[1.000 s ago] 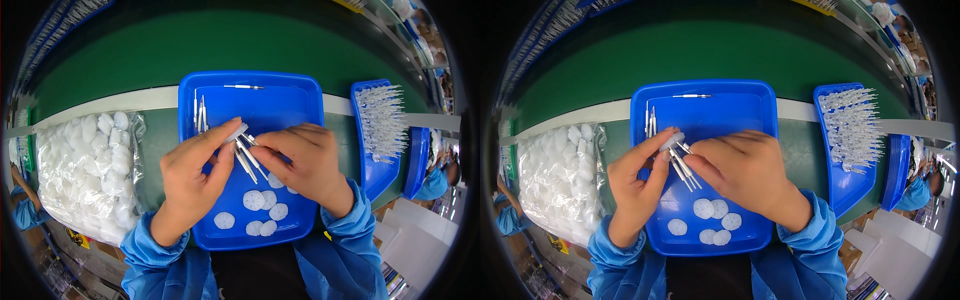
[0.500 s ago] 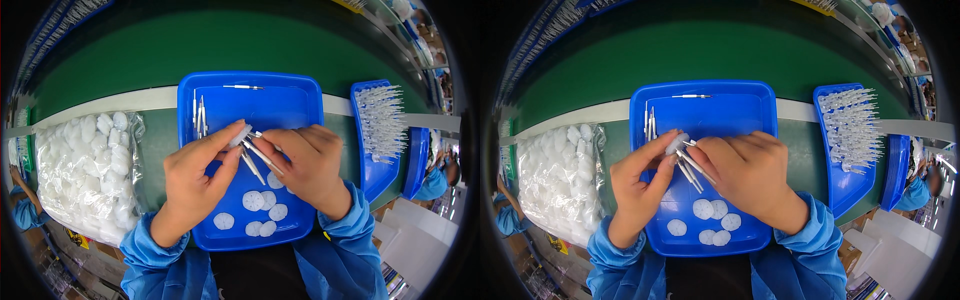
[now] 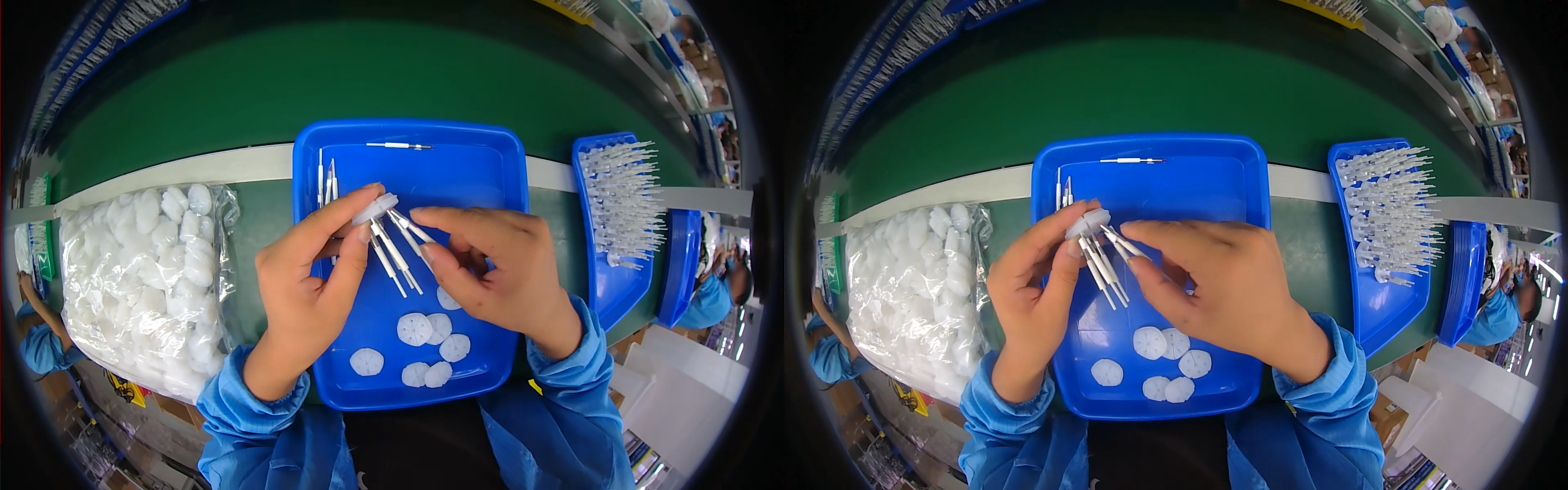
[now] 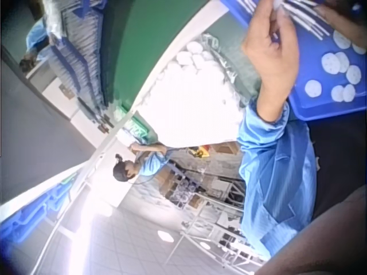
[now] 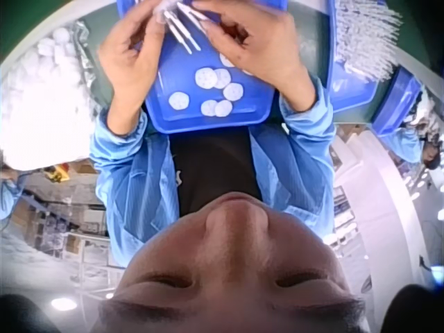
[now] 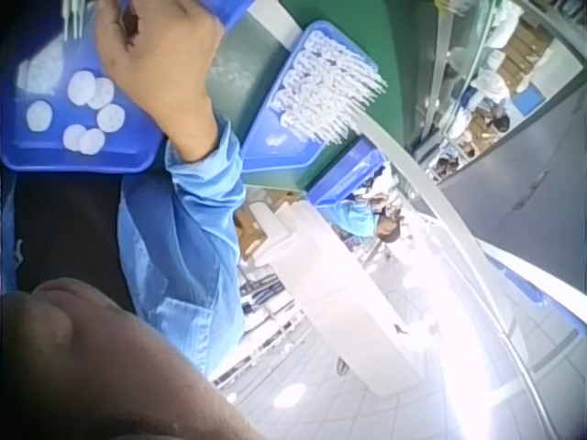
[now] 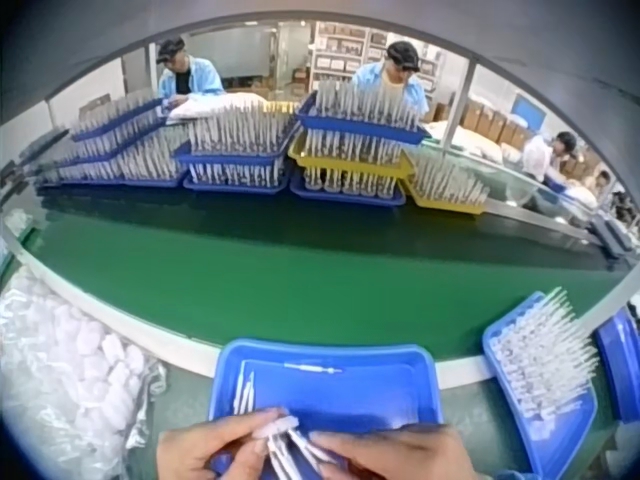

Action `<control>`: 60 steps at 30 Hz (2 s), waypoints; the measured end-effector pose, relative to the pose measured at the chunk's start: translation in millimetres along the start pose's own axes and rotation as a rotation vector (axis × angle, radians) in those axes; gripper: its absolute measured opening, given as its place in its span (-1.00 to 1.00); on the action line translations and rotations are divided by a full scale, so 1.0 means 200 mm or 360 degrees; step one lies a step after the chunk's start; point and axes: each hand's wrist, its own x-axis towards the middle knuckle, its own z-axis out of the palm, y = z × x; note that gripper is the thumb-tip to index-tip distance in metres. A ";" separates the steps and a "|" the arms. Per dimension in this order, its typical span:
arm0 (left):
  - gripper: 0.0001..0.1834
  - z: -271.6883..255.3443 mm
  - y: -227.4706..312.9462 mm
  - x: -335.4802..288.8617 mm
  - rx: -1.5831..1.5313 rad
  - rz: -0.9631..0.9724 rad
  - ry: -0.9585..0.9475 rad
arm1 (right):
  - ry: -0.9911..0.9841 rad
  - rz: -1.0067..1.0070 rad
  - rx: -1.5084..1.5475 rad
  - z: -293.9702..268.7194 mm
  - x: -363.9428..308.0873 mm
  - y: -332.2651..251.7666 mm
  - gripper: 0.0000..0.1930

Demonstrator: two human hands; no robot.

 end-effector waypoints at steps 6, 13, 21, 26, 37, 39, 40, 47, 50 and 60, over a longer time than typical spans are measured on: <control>-0.63 -0.01 0.00 0.00 -0.0040 0.0045 -0.0054 | 0.0018 0.0120 0.0193 0.00 0.01 0.00 -0.80; -0.56 -0.05 0.03 0.03 -0.0416 -0.0155 -0.0276 | 0.0012 -0.0163 0.0138 -0.02 0.01 0.02 -0.76; -0.71 -0.06 0.03 0.01 -0.0523 -0.0310 -0.0315 | -0.0134 -0.0075 0.0564 -0.04 0.02 0.02 -0.74; -0.74 -0.09 0.06 0.04 -0.0736 -0.0414 -0.0156 | -0.0110 -0.0083 0.0393 -0.20 0.04 0.05 -0.78; -0.74 -0.07 0.06 0.03 -0.0700 -0.0399 -0.0134 | 0.0098 -0.0780 -0.0340 -0.11 0.19 -0.01 -0.66; -0.74 -0.06 0.06 0.02 -0.0669 -0.0383 -0.0166 | 0.0078 -0.0916 -0.0396 -0.08 0.16 -0.01 -0.67; -0.72 -0.05 0.06 0.02 -0.0626 -0.0370 -0.0188 | 0.0095 -0.0950 -0.0426 -0.06 0.14 0.00 -0.69; -0.49 -0.08 0.05 0.02 -0.0270 -0.0067 -0.0300 | 0.0096 -0.0589 -0.0201 -0.02 0.11 0.03 -0.75; -0.45 -0.07 0.06 0.02 -0.0015 0.0057 -0.0323 | 0.0069 -0.0404 -0.0052 -0.02 0.09 0.03 -0.78; -0.60 -0.02 0.02 0.01 0.0184 0.0292 0.0000 | 0.0097 -0.0009 0.0283 0.06 0.06 -0.01 -0.83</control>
